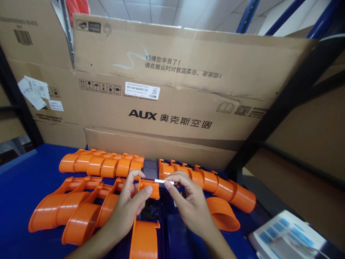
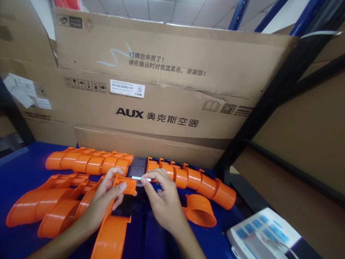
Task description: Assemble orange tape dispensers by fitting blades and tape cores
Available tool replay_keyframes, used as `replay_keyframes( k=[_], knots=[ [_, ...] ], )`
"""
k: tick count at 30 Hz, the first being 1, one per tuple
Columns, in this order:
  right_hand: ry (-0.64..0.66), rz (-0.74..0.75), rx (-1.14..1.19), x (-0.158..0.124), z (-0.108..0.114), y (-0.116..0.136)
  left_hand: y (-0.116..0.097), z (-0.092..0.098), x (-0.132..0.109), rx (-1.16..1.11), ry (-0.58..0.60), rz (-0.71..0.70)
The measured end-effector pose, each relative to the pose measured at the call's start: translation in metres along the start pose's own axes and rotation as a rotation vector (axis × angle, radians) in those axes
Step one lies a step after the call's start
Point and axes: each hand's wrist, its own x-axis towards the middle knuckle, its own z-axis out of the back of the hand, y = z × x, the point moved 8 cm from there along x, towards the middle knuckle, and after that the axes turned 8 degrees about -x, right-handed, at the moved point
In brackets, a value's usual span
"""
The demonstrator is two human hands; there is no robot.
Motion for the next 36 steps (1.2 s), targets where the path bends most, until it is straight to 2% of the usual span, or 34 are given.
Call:
replay_keyframes(
  k=[3, 6, 8, 11, 16, 19, 25, 27, 31, 36],
  knots=[
    [-0.068, -0.019, -0.018, 0.001, 0.01, -0.007, -0.006, 0.005, -0.001, -0.028, -0.044, -0.019],
    [-0.196, -0.026, -0.076, 0.001, 0.027, -0.015, -0.013, 0.006, -0.003, -0.081, -0.067, -0.037],
    [-0.219, -0.014, -0.144, 0.002, 0.034, -0.018, -0.016, 0.006, -0.004, -0.102, -0.062, -0.034],
    [-0.079, -0.003, -0.241, 0.004, 0.029, -0.019, -0.015, 0.005, -0.004, -0.129, -0.045, -0.017],
    [0.395, 0.018, -0.268, -0.007, -0.005, -0.018, -0.012, 0.002, -0.005, -0.128, -0.052, -0.018],
    [0.511, 0.054, -0.286, -0.017, -0.019, -0.015, -0.012, 0.001, -0.006, -0.111, -0.041, -0.022],
    [0.496, 0.08, -0.337, -0.019, -0.026, -0.012, -0.007, 0.006, -0.002, -0.1, -0.048, 0.008],
    [0.441, 0.046, -0.288, -0.014, -0.021, -0.011, -0.004, 0.006, -0.001, -0.099, -0.044, 0.018],
    [0.28, -0.051, -0.05, -0.007, -0.01, -0.007, 0.007, 0.0, -0.001, -0.048, 0.022, 0.05],
    [0.402, -0.079, 0.054, -0.015, -0.031, -0.007, 0.022, -0.008, -0.003, 0.031, 0.125, 0.085]
  ],
)
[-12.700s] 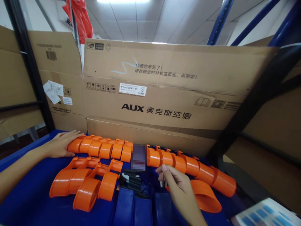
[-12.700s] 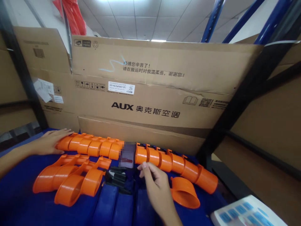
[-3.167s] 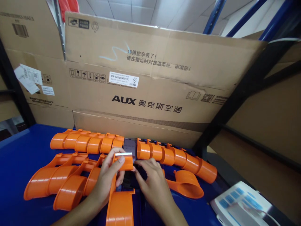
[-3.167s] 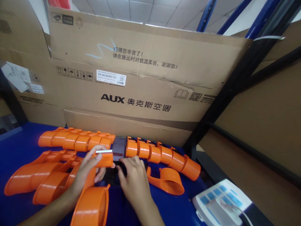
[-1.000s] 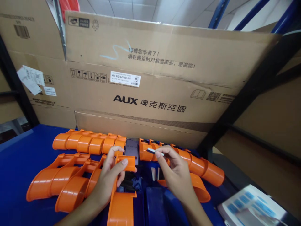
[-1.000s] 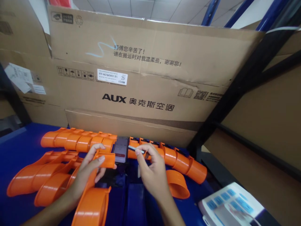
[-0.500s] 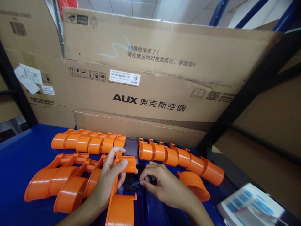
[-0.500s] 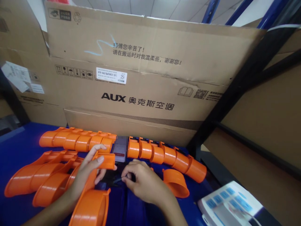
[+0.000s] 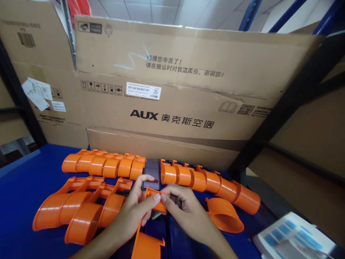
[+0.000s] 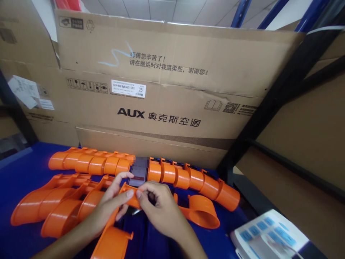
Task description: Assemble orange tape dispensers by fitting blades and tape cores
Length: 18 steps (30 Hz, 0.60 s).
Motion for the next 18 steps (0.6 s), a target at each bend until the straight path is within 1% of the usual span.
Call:
replay_keyframes(
  k=[2, 4, 6, 8, 9, 10, 11, 12, 13, 14, 15, 17, 18],
  knots=[
    [-0.021, -0.011, 0.019, 0.0, -0.001, -0.003, 0.0, -0.003, 0.0, 0.052, 0.04, -0.007],
    [-0.089, -0.023, 0.033, 0.0, 0.004, -0.006, -0.008, -0.007, -0.003, 0.153, 0.076, -0.045],
    [-0.178, -0.049, 0.034, -0.001, 0.013, -0.012, -0.027, -0.011, -0.011, 0.311, 0.093, -0.139],
    [-0.259, -0.086, 0.03, -0.001, 0.024, -0.019, -0.052, -0.017, -0.024, 0.503, 0.127, -0.281],
    [-0.294, -0.1, 0.031, -0.001, 0.028, -0.022, -0.063, -0.023, -0.032, 0.613, 0.186, -0.345],
    [-0.325, -0.108, 0.034, -0.002, 0.033, -0.024, -0.07, -0.031, -0.041, 0.734, 0.275, -0.411],
    [-0.35, -0.11, 0.038, -0.002, 0.036, -0.025, -0.07, -0.04, -0.05, 0.884, 0.403, -0.458],
    [-0.365, -0.108, 0.042, -0.002, 0.038, -0.024, -0.07, -0.046, -0.059, 1.033, 0.487, -0.52],
    [-0.37, -0.101, 0.047, -0.002, 0.038, -0.023, -0.069, -0.05, -0.067, 1.178, 0.535, -0.593],
    [-0.362, -0.094, 0.052, -0.002, 0.037, -0.02, -0.068, -0.052, -0.074, 1.303, 0.545, -0.681],
    [-0.347, -0.087, 0.058, -0.002, 0.034, -0.017, -0.07, -0.053, -0.08, 1.403, 0.522, -0.778],
    [-0.297, -0.067, 0.068, -0.001, 0.027, -0.01, -0.077, -0.05, -0.093, 1.527, 0.463, -0.944],
    [-0.275, -0.056, 0.073, -0.002, 0.024, -0.006, -0.082, -0.046, -0.099, 1.568, 0.45, -0.991]
  ],
)
